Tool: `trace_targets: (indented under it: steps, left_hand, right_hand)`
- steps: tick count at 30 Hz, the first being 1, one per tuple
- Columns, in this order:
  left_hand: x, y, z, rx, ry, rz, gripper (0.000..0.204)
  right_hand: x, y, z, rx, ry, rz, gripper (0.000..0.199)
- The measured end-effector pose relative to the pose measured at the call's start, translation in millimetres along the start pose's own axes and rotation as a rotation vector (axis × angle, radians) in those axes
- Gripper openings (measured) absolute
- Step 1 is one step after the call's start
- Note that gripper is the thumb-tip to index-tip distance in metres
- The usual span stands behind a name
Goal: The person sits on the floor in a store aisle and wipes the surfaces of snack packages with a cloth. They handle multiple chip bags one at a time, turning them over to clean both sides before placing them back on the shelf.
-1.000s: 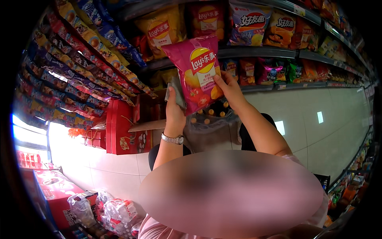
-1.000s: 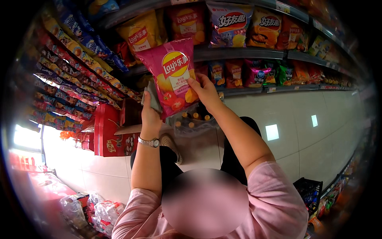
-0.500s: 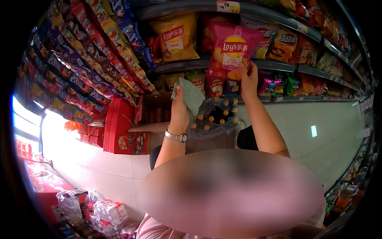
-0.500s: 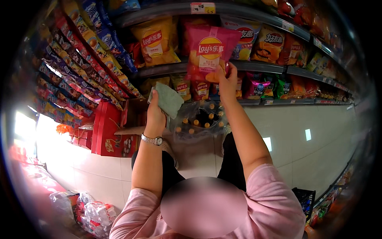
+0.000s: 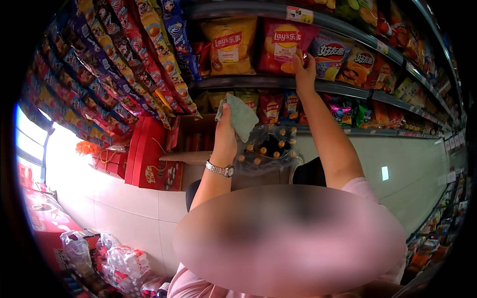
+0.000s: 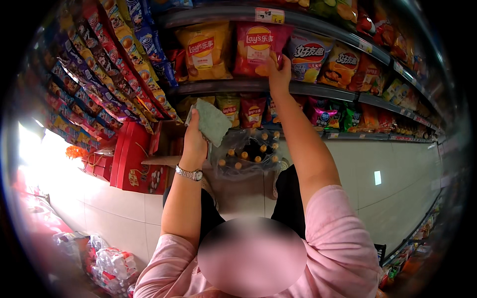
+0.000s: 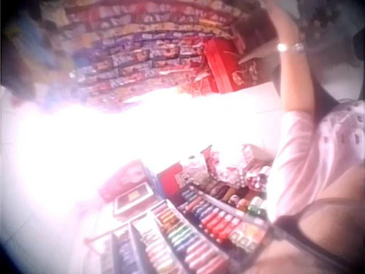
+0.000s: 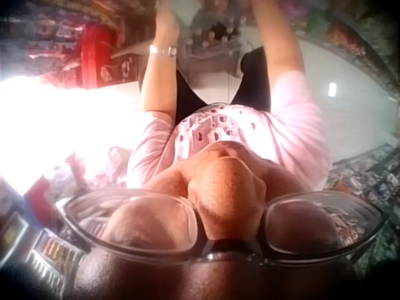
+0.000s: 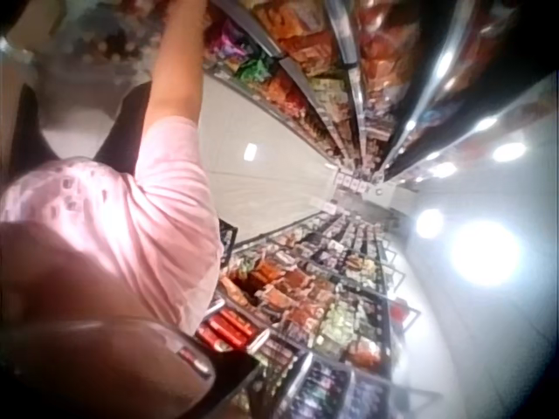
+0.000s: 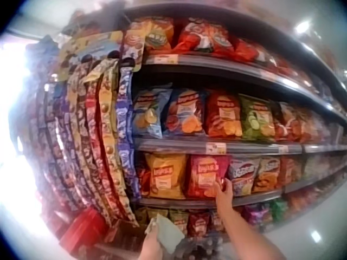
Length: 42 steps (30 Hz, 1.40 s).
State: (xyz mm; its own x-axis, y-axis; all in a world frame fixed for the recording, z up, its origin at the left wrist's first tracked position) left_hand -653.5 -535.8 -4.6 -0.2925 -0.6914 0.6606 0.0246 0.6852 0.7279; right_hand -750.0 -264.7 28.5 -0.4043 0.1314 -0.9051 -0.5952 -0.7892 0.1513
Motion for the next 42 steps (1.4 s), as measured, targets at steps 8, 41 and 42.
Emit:
trace_targets:
  steps: [8, 41, 42]
  left_hand:
    - [0.7, -0.3, -0.7, -0.016, 0.006, 0.002, 0.048]
    - [-4.0, -18.0, 17.2, 0.257, -0.053, -0.469, 0.042]
    - [-3.3, -14.7, 17.7, 0.263, -0.067, -0.480, 0.042]
  right_hand:
    - [34.2, 6.4, 16.2, -0.077, -0.060, -0.351, 0.060]
    - [230.2, -20.0, -83.6, -0.669, 0.078, -1.367, 0.056]
    - [234.9, -18.9, -75.6, -0.692, -0.008, -1.391, 0.056]
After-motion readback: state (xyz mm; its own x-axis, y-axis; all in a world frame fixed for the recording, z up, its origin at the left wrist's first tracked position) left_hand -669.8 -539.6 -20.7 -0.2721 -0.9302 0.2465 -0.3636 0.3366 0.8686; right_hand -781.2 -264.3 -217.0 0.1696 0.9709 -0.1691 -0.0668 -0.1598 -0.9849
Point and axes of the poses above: each hand's wrist, its own z-axis towards the middle knuckle, its own y-axis out of the palm, x = y × z, the point moved 2 cm from there along z, towards the middle knuckle, and after that the axes turned 3 degrees about -z, right-handed, at the moved point
